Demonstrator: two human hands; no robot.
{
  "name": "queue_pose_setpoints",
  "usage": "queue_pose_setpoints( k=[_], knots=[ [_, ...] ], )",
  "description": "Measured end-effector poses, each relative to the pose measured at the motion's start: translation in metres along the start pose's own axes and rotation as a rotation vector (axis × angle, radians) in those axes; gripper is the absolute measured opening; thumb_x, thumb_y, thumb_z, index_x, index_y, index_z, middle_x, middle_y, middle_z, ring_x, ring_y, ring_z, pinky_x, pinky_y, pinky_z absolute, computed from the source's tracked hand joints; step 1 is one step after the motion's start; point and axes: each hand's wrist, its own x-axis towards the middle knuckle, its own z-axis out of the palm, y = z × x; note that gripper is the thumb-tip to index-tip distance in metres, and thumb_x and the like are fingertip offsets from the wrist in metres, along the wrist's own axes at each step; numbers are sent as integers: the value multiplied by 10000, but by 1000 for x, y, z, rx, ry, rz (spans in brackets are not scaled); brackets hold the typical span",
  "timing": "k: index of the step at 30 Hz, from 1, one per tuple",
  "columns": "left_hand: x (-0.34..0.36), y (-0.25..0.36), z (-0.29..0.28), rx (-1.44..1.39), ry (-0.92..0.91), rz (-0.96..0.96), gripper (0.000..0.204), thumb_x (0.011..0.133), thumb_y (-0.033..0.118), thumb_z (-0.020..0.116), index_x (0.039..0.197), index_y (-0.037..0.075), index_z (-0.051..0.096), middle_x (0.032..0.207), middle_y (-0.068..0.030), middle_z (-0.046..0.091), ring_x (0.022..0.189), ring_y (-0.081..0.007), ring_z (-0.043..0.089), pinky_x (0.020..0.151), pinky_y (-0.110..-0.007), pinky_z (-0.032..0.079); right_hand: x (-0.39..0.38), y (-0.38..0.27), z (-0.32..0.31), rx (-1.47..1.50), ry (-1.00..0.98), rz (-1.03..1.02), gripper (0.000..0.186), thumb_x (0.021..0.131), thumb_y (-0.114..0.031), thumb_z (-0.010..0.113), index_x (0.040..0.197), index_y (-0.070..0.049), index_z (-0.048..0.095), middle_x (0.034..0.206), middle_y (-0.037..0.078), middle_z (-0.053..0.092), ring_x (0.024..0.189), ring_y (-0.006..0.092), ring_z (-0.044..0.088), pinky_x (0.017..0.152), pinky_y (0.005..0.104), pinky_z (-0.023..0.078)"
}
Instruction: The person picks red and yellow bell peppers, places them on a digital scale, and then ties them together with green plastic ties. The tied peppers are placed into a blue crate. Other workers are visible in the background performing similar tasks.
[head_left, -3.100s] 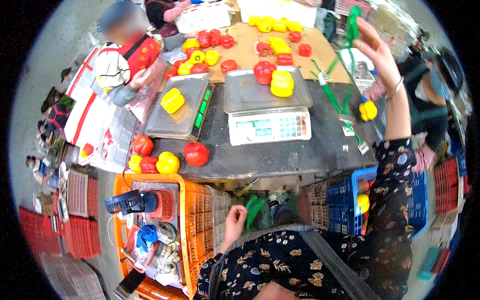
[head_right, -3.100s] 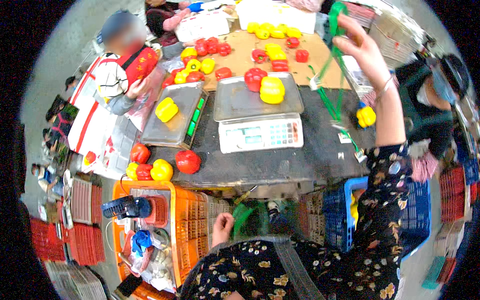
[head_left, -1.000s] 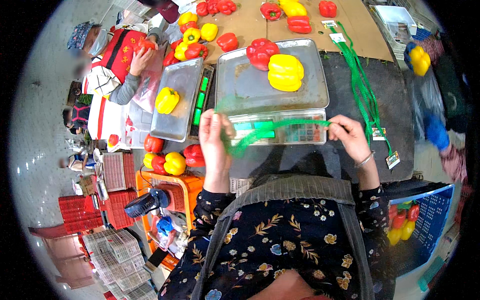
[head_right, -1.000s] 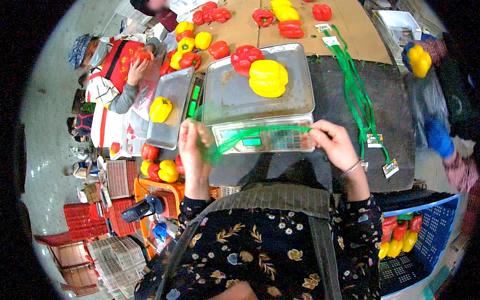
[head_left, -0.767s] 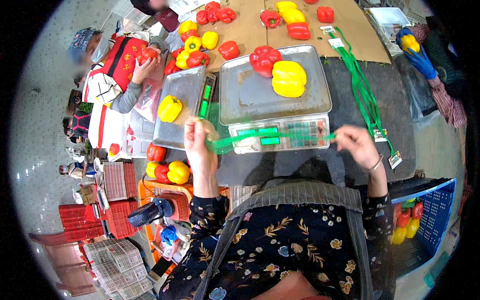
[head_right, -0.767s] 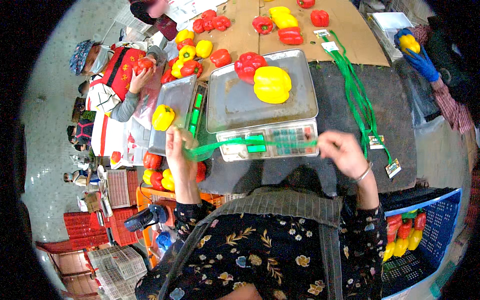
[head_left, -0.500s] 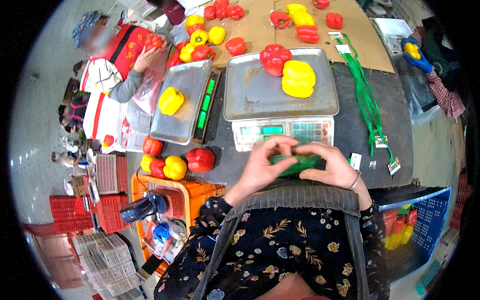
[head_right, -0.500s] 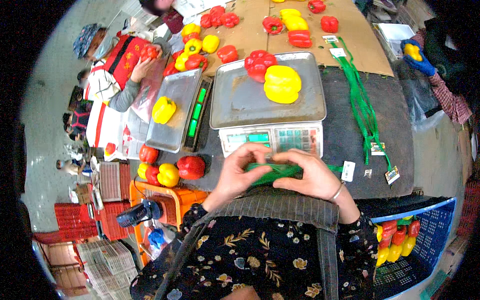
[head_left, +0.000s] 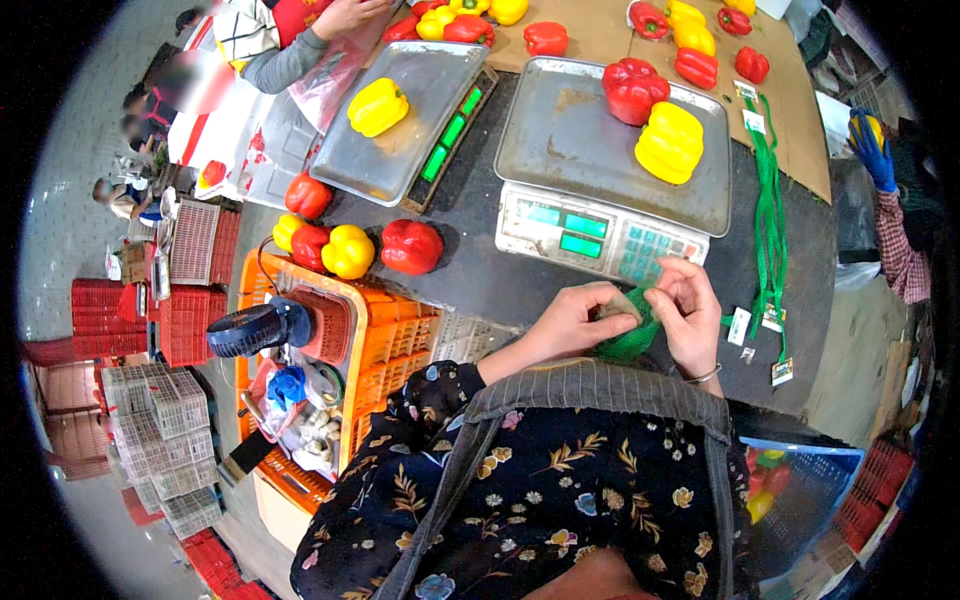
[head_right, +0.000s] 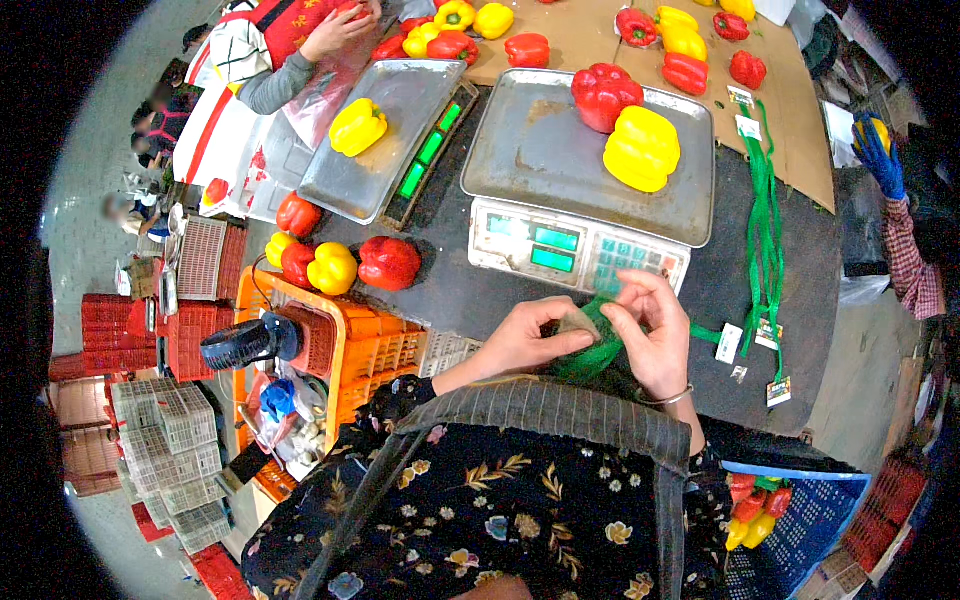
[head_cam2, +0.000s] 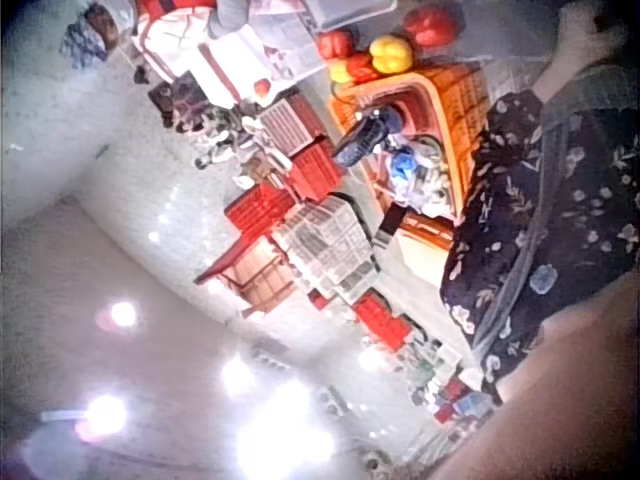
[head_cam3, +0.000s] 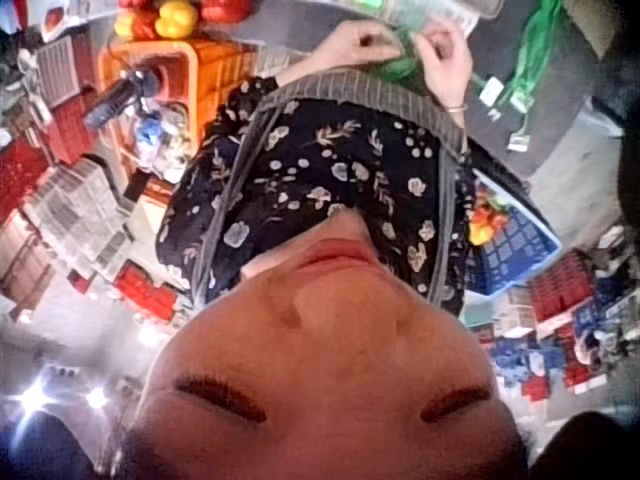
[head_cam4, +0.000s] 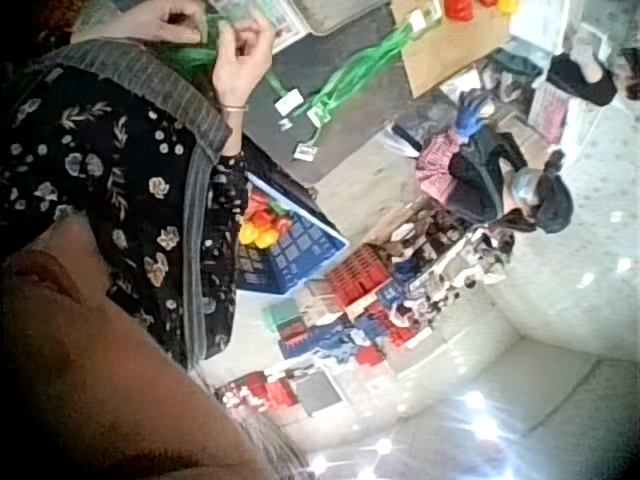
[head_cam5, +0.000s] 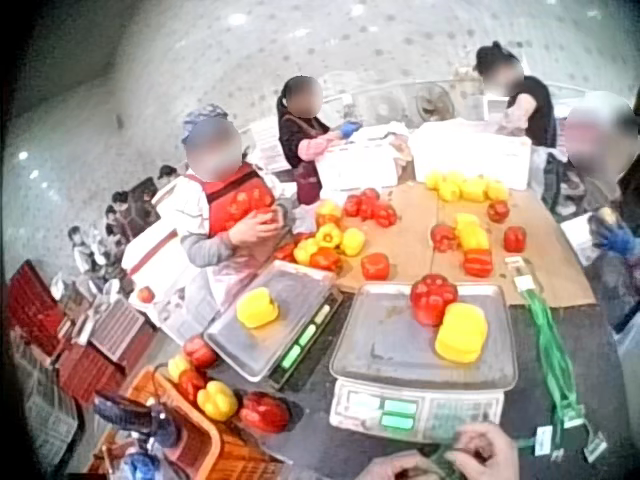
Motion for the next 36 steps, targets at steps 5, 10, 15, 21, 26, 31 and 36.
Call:
queue_pose_setpoints(
  k=[5, 10, 15, 21, 26, 31, 36],
  knots=[
    [5, 5, -1, -163, 195, 162, 81, 876, 102, 626, 881, 47, 566, 1032, -68, 592, 966, -138, 557, 868, -289, 445, -6, 3, -16, 11, -140, 198, 282, 750, 80, 678, 968, -43, 549, 757, -12, 574, 679, 49, 546, 586, 193, 448],
    [9, 6, -9, -452, 208, -173, 142, 924, 126, 553, 1035, 64, 492, 893, -17, 566, 787, -90, 543, 698, -241, 450, -3, 13, -19, -146, -394, 106, 144, 817, -9, 670, 922, -13, 571, 848, 43, 644, 786, 87, 607, 710, 238, 498],
    [10, 27, -24, -337, -30, -205, 405, 843, 98, 666, 1189, 89, 457, 701, 59, 460, 616, -34, 441, 535, -199, 350, 5, -7, -27, 349, -172, 174, 64, 943, -113, 493, 954, -74, 444, 607, -37, 429, 463, 57, 387, 424, 196, 299],
    [-17, -2, -72, 156, 365, -125, 112, 812, 61, 679, 912, 60, 628, 706, 28, 541, 637, -36, 469, 584, -189, 387, 28, -24, -41, 160, -94, 142, 51, 912, -98, 559, 931, -69, 521, 656, -73, 443, 518, 8, 366, 453, 179, 279],
    [-38, -23, -108, 222, 804, -119, 67, 805, 23, 644, 855, 60, 618, 767, 4, 596, 645, -50, 488, 592, -211, 406, 34, -35, -20, -177, -653, 328, 163, 867, -117, 642, 1004, -51, 583, 777, -48, 547, 696, 35, 504, 639, 191, 421],
    [-59, -21, -98, 354, 363, -490, 288, 754, 71, 677, 1030, 68, 594, 875, -80, 616, 803, -126, 566, 722, -279, 453, 70, -44, -30, -408, -287, -45, 260, 831, -80, 642, 1082, -31, 593, 965, 61, 593, 845, 143, 590, 786, 273, 477],
    [-64, -18, -125, 276, -40, -353, 624, 755, 63, 636, 1336, 102, 412, 1156, -135, 566, 1118, -232, 534, 941, -333, 420, 94, -54, -52, -509, 27, -200, 361, 752, -42, 685, 1096, -25, 578, 1046, 108, 580, 973, 211, 583, 859, 318, 463]
  ],
)
